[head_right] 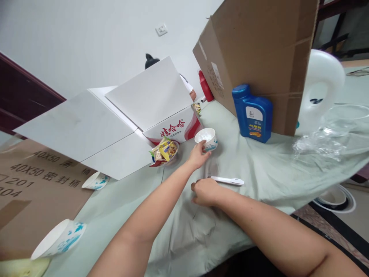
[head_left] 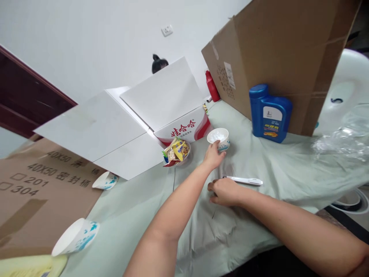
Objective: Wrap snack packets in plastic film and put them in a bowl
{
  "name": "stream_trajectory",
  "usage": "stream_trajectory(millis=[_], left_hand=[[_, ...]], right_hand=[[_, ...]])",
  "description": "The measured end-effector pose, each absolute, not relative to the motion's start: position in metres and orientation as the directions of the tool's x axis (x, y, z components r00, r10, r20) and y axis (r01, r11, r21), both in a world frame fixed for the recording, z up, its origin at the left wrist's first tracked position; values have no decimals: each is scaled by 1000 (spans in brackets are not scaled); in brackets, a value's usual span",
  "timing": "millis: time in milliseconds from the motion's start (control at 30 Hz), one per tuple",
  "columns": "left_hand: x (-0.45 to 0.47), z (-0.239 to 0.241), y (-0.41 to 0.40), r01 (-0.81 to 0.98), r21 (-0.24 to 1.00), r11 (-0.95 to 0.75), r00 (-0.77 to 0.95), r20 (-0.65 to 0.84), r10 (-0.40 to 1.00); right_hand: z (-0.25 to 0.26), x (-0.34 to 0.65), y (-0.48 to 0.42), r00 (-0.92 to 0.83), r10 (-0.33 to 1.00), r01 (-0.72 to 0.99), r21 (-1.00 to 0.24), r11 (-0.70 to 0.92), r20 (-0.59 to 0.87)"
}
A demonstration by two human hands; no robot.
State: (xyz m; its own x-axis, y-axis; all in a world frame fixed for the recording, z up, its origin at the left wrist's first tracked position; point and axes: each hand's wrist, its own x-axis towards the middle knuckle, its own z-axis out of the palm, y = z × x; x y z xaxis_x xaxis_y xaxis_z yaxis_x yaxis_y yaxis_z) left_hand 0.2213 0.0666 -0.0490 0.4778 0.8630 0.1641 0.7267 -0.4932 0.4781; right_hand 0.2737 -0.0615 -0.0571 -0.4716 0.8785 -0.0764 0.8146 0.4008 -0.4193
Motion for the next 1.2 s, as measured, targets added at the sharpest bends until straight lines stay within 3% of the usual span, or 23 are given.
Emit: stream_trajectory(millis=[200, 333, 567, 667, 800, 867, 900, 933, 967, 1067, 1200], left_hand=[[283, -56, 103, 568, 726, -389, 509, 61, 859], [301, -57, 128, 374, 862, -343, 517, 114, 848], [250, -79, 92, 453, 665, -594, 669, 187, 720], [193, -76, 52, 378, 546, -748, 705, 353, 615], [101, -61, 19, 421, 235, -876, 622, 629, 467], [62, -51, 26, 525, 331, -784, 369, 742, 560], [46, -45, 36, 553, 484, -678, 162, 736, 657], [34, -40, 47, 499, 694, -519, -87, 636, 767], [24, -35, 60, 344, 877, -336, -313, 444, 840], [13, -28, 95, 168, 980, -103, -381, 161, 910], [28, -35, 112, 9, 998, 56, -275, -51, 960]], right_hand=[[-58, 279, -57, -511, 857, 777, -462, 427, -67], [-59, 285, -53, -551, 833, 734, -502, 457, -47], [-63, 290, -52, -567, 823, 711, -519, 475, -23], [-64, 289, -53, -555, 831, 721, -509, 471, -17], [-63, 284, -55, -539, 841, 746, -485, 456, -38], [-63, 281, -55, -532, 845, 758, -478, 444, -60], [-63, 280, -55, -529, 846, 762, -477, 438, -68], [-63, 278, -54, -523, 850, 766, -477, 431, -71], [-64, 277, -53, -513, 856, 772, -475, 423, -71], [-65, 275, -51, -482, 874, 788, -469, 399, -65], [-68, 276, -48, -483, 875, 772, -490, 404, -40]])
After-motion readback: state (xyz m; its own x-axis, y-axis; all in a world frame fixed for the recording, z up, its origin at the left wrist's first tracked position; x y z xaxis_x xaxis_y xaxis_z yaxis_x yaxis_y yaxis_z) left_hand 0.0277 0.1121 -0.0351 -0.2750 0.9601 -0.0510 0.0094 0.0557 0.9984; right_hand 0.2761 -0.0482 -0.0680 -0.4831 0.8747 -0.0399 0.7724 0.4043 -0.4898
